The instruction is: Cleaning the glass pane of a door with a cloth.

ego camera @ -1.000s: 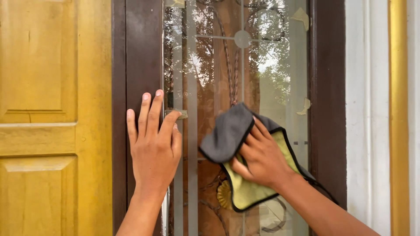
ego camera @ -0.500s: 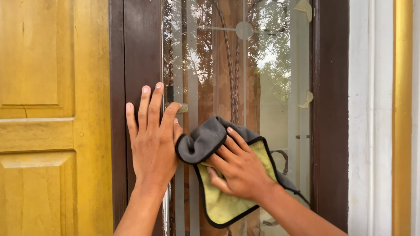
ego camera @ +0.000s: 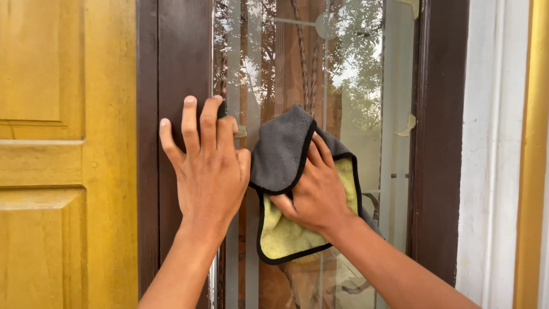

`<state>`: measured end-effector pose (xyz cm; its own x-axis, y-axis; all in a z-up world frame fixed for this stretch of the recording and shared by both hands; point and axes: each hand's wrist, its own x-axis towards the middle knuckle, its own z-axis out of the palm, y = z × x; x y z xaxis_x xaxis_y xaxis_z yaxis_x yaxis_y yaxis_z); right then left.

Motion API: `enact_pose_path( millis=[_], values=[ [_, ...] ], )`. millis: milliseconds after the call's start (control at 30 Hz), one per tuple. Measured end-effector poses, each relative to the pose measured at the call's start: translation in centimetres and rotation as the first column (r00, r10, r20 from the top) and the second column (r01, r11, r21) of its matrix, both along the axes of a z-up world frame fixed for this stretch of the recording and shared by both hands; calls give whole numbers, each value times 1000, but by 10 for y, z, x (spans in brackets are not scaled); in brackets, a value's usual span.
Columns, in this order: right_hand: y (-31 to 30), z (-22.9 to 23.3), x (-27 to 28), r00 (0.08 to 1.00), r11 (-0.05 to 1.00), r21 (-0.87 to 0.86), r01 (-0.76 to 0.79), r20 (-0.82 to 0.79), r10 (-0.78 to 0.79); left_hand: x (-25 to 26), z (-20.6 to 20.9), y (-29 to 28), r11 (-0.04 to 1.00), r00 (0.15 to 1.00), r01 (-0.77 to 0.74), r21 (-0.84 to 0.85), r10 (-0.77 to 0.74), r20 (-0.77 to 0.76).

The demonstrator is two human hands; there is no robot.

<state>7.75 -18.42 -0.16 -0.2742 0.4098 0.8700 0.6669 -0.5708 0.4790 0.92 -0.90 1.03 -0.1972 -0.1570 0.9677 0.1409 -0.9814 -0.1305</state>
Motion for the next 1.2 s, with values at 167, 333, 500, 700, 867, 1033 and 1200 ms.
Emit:
enact_pose_path(
  millis=[167,333,500,700,867,1033,1200],
  values=[
    [0,-11,0,997,999,-4,46,55,-46,1,-2,2,1000,1000,3,-5,-3,-1],
    [-9,-35,-1,999,999,-42,23,27,-22,2,-1,3,1000,1000,19,5,-19,0],
    [-28,-32,7,994,959,-268,89,92,-67,1,-2,4,998,999,-49,37,49,-15],
    [-23,7,5,991,981,-170,89,112,-71,3,-5,5,999,998,-50,13,50,-25],
    [-10,6,2,996,995,-64,73,49,-70,2,-8,8,999,999,46,17,-46,-8],
    [-26,-15,8,996,991,-113,66,64,-59,2,-12,11,985,986,166,42,-166,7],
    [-56,-12,21,989,956,-274,107,130,-74,4,-12,12,986,987,157,48,-159,30]
  ],
)
